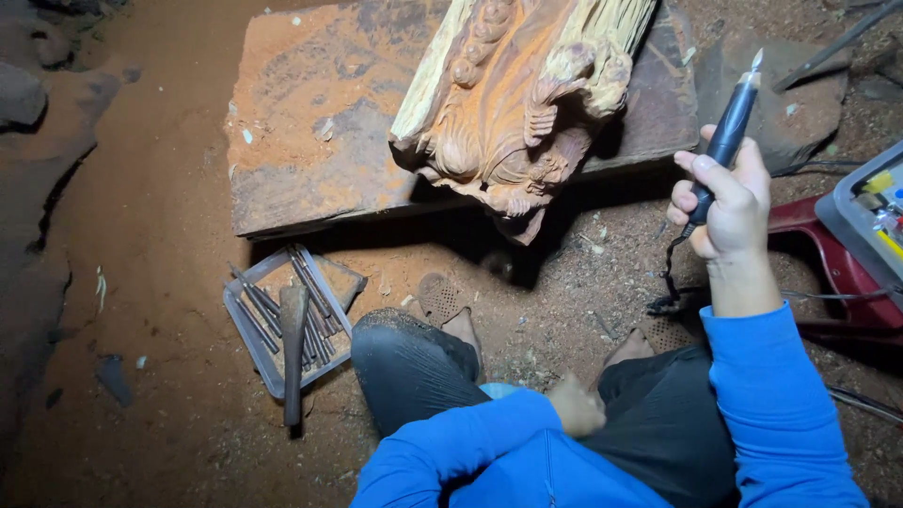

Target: Using a handheld rotary tool to carve intricate details and textures into a large wooden sculpture

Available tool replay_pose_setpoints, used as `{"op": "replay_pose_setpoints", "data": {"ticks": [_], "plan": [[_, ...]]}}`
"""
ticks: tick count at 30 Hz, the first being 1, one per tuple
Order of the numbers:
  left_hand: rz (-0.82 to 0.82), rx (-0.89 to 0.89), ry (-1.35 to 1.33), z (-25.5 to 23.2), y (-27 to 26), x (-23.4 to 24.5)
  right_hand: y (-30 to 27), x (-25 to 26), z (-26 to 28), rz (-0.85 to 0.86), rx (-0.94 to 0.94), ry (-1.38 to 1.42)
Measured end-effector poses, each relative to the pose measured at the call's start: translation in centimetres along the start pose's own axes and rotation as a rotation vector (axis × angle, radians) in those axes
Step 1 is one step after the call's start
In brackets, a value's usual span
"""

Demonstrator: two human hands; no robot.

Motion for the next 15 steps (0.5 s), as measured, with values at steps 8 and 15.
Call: {"op": "replay_pose_setpoints", "data": {"ticks": [8,15], "plan": [[-0.201,-0.127,-1.140,-4.4,-8.4,8.2,0.3,0.3,1.1,0.073,0.110,-0.108],[-0.639,-1.015,-1.601,-5.9,-25.1,21.2,1.3,1.3,-0.8,0.117,0.160,-0.174]]}}
Point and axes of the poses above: each hand's wrist, its own y-axis towards the middle knuckle, its own x-axis out of the back of the hand, z = x × y, the point moved 9 cm from there along y, towards the middle knuckle, and after that the axes turned 14 degrees about -y, right-handed, at the moved point
